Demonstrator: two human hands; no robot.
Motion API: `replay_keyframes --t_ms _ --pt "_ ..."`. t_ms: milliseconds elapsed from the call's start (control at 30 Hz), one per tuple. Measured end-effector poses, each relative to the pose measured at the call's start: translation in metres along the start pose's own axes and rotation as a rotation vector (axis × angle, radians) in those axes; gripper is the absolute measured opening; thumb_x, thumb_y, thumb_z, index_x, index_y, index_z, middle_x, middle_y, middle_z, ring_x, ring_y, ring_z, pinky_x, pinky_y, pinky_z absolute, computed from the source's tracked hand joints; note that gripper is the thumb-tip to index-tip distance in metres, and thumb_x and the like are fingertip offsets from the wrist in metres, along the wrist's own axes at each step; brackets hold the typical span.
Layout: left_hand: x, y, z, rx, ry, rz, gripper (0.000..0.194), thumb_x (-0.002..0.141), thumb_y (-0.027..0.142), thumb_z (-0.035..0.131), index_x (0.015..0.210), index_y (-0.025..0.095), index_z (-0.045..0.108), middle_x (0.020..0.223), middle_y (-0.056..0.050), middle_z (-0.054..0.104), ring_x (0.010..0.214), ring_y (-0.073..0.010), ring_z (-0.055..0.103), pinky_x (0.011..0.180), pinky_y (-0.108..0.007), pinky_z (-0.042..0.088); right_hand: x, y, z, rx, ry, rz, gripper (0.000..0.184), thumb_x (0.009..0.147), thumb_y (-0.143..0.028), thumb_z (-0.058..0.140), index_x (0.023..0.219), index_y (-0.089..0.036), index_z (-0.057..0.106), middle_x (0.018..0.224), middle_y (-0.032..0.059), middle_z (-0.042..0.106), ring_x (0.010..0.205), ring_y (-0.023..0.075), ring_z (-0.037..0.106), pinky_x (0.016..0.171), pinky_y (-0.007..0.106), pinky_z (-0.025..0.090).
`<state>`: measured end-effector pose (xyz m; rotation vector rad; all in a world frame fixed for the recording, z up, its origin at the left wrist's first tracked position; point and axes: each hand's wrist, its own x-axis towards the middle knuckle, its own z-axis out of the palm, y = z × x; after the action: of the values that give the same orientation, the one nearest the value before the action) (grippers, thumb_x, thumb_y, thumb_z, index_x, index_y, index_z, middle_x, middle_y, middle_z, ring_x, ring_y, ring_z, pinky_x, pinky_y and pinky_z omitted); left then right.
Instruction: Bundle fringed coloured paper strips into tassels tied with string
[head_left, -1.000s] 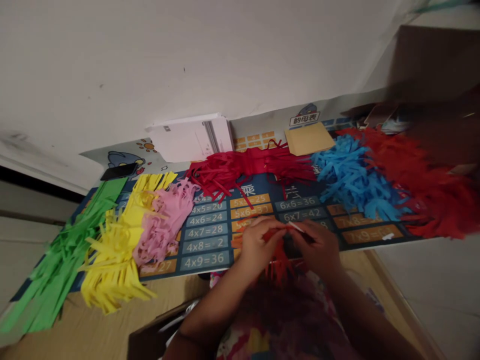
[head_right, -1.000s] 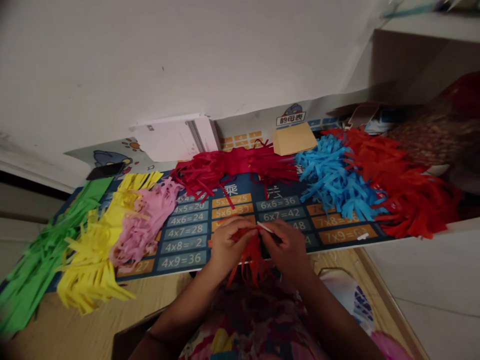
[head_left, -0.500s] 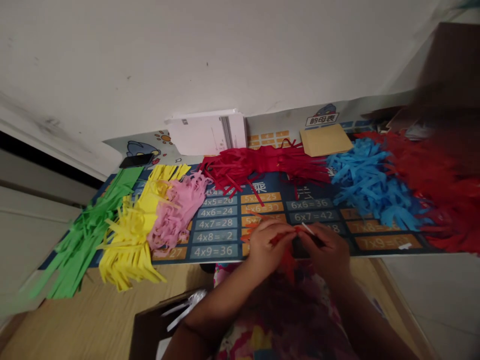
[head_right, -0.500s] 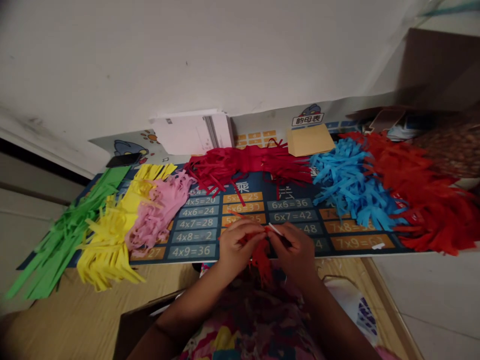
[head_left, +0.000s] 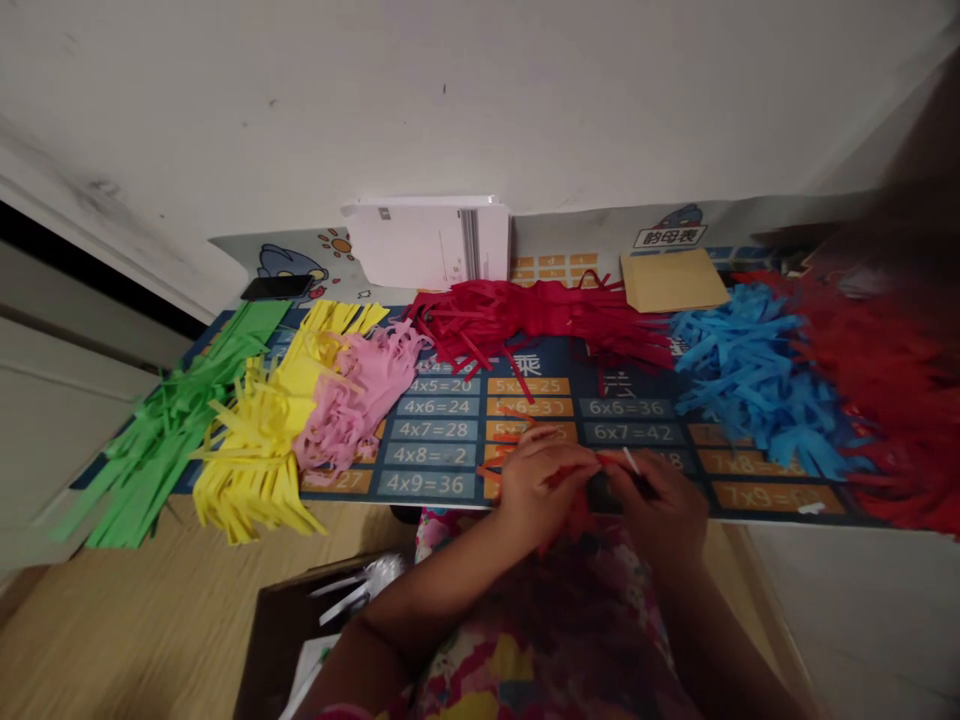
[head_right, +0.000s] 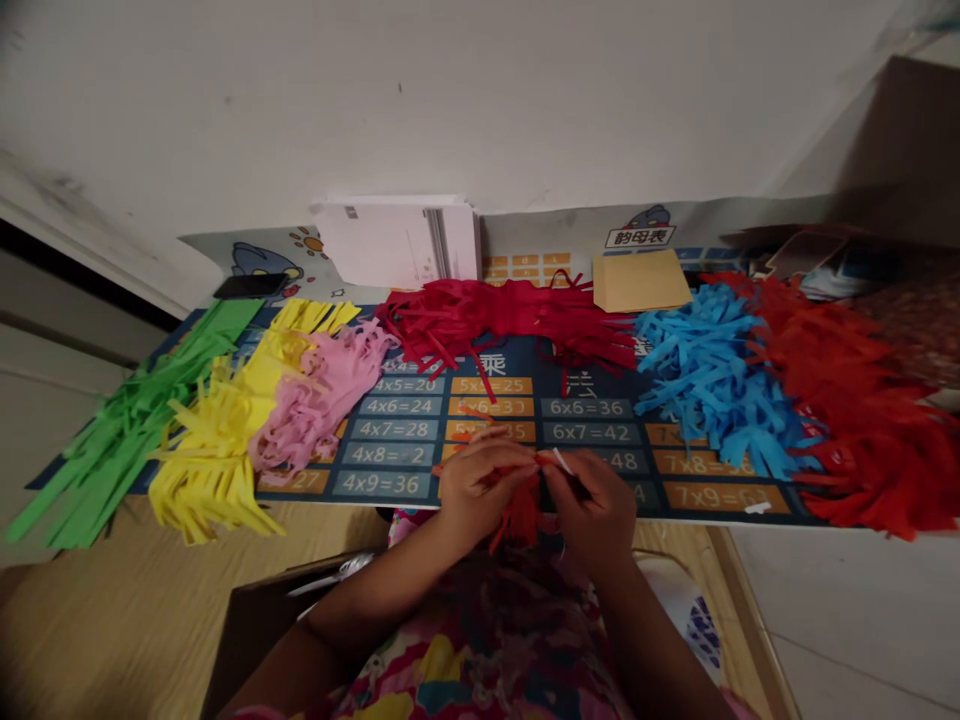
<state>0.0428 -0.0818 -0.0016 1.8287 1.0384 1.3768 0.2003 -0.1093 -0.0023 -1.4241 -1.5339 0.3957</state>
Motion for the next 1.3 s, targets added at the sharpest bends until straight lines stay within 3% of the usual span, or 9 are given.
replay_keyframes --t_ms 333,567,900,1033,1200,1300 --pt "-0.001 0.000 -0.001 0.017 0.045 0.008 0.014 0.087 0.036 0.073 0.083 0.024 0.079 0.080 -0.003 0.078 0.077 -0.0181 0.071 0.092 -0.039 0.055 -0.001 -0.003 -0.001 -0.032 -0.026 -0.015 0.021 0.089 -0.035 0.060 0.086 -0.026 0.079 0.079 0.0038 0.075 0.071 0.0195 0.069 0.065 0.031 0.053" --pt "-0.003 0.001 -0.002 0.032 0.028 0.057 0.012 0.089 0.031 0.072 0.082 0.024 0.078 0.080 -0.002 0.078 0.076 -0.0169 0.072 0.098 -0.038 0.051 -0.005 -0.001 0.000 -0.047 -0.033 -0.068 0.018 0.091 -0.031 0.061 0.090 -0.026 0.078 0.081 0.0025 0.076 0.073 0.0184 0.069 0.065 0.029 0.052" --pt "-0.007 0.001 -0.005 0.037 -0.073 -0.057 0.013 0.089 0.033 0.071 0.082 0.026 0.079 0.084 -0.002 0.079 0.080 -0.0186 0.073 0.104 -0.040 0.047 -0.010 0.005 -0.001 -0.072 -0.047 -0.084 0.014 0.091 -0.036 0.062 0.090 -0.027 0.074 0.085 0.0012 0.075 0.075 0.0201 0.070 0.067 0.030 0.053" --pt "-0.004 0.000 -0.006 -0.045 -0.081 -0.057 0.016 0.088 0.035 0.071 0.081 0.023 0.079 0.083 -0.005 0.076 0.083 -0.0200 0.070 0.091 -0.035 0.052 -0.013 0.004 -0.002 -0.029 -0.056 -0.029 0.015 0.089 -0.042 0.064 0.089 -0.029 0.072 0.085 0.0007 0.074 0.076 0.0203 0.069 0.068 0.031 0.052" --pt "0.003 -0.003 -0.013 -0.216 -0.233 -0.198 0.019 0.088 0.034 0.071 0.078 0.018 0.073 0.077 -0.004 0.068 0.079 -0.0169 0.062 0.079 -0.029 0.049 -0.008 0.010 -0.003 0.040 -0.162 0.141 0.015 0.085 -0.041 0.065 0.085 -0.029 0.074 0.087 0.0006 0.075 0.080 0.0212 0.069 0.073 0.031 0.052" --pt "0.004 -0.005 -0.015 -0.311 -0.276 -0.305 0.020 0.088 0.034 0.069 0.079 0.016 0.070 0.080 -0.003 0.065 0.080 -0.0153 0.059 0.078 -0.027 0.047 -0.002 0.009 -0.001 0.124 -0.273 0.274 0.019 0.082 -0.043 0.067 0.079 -0.027 0.075 0.077 0.0007 0.073 0.071 0.0202 0.067 0.065 0.029 0.052"
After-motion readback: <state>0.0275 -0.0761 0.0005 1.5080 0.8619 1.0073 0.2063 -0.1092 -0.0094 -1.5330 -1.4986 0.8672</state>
